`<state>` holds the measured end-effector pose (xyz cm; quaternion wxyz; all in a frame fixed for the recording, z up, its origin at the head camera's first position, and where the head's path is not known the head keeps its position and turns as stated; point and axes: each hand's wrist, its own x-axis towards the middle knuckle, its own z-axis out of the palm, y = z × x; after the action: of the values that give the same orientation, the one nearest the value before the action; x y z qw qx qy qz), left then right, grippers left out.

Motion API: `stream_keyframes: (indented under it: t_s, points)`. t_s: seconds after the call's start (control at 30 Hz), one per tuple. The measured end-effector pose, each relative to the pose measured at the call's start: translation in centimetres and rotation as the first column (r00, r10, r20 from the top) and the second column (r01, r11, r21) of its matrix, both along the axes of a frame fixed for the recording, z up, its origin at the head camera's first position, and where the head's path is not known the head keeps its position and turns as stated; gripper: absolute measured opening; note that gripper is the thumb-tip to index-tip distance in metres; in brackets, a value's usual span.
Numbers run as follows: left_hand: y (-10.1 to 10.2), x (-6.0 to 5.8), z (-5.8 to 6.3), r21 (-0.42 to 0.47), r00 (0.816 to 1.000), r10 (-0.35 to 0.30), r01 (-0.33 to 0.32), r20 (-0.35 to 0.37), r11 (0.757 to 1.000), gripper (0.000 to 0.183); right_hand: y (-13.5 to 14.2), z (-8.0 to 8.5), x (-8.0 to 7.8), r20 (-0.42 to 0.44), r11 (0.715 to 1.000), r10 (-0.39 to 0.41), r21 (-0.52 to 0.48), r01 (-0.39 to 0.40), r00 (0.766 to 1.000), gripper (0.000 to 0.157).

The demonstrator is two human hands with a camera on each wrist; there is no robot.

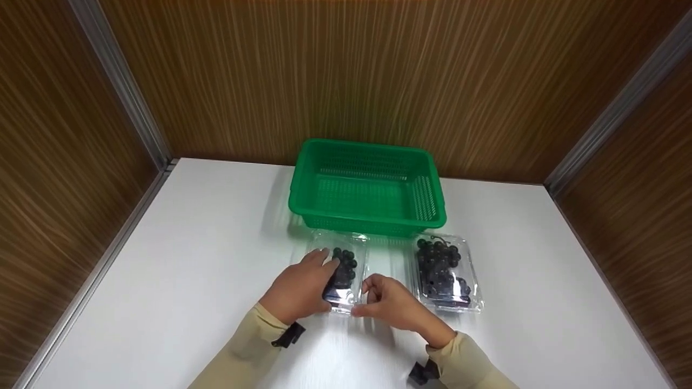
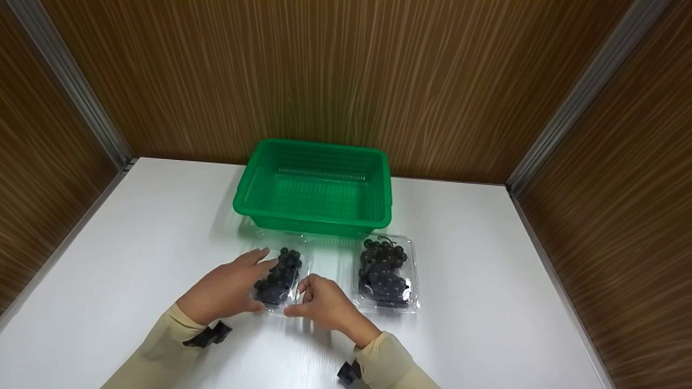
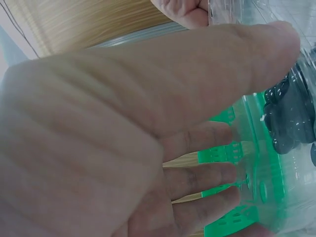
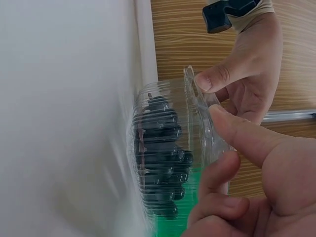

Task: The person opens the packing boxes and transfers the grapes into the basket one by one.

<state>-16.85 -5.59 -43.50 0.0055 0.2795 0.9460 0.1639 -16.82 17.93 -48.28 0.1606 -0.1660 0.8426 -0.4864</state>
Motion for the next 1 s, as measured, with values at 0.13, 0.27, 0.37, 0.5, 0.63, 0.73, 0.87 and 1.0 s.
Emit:
stream_keyframes:
  t_s: [0.13,0.27,0.37,0.5,0.63,0.73,0.87,1.0]
  points:
    - [-0.13,-0.06,-0.15,-0.008,1.000,0.007,-0.007,0.014,1.000,0.081,0.02,-0.34,-0.12,-0.010,0.998,0.039,-0.041,-0.040,0.999,0.035]
    - [-0.12,-0.19,-0.17,-0.032,1.000,0.026,-0.025,0.014,0.999,0.083,0.15,-0.53,-0.35,0.007,0.995,0.058,-0.078,-0.058,0.998,0.038]
    - [-0.04,-0.26,-0.08,-0.044,0.999,0.032,-0.032,0.004,0.999,0.083,0.28,-0.49,-0.46,0.026,0.995,0.061,-0.077,-0.059,0.998,0.041]
    - [0.06,-0.18,0.00,-0.041,1.000,0.029,-0.028,0.011,0.999,0.083,0.38,-0.21,-0.38,0.043,0.999,0.051,-0.019,-0.051,0.998,0.039]
    - [0.13,-0.01,-0.03,-0.026,1.000,0.019,-0.019,0.016,0.999,0.083,0.36,0.15,-0.28,0.029,0.998,0.064,0.020,-0.065,0.998,0.037]
    - [0.24,0.06,-0.10,-0.012,1.000,0.011,-0.011,0.013,1.000,0.082,0.40,0.22,-0.28,0.017,0.997,0.072,0.028,-0.072,0.997,0.033]
    - [0.42,0.15,-0.14,0.000,1.000,-0.003,0.003,0.016,1.000,0.081,0.46,0.03,-0.32,0.026,0.998,0.067,0.016,-0.067,0.997,0.029]
    - [0.51,0.27,-0.03,-0.007,1.000,-0.008,0.009,0.014,1.000,0.080,0.39,-0.18,-0.43,0.027,0.998,0.060,0.004,-0.060,0.998,0.025]
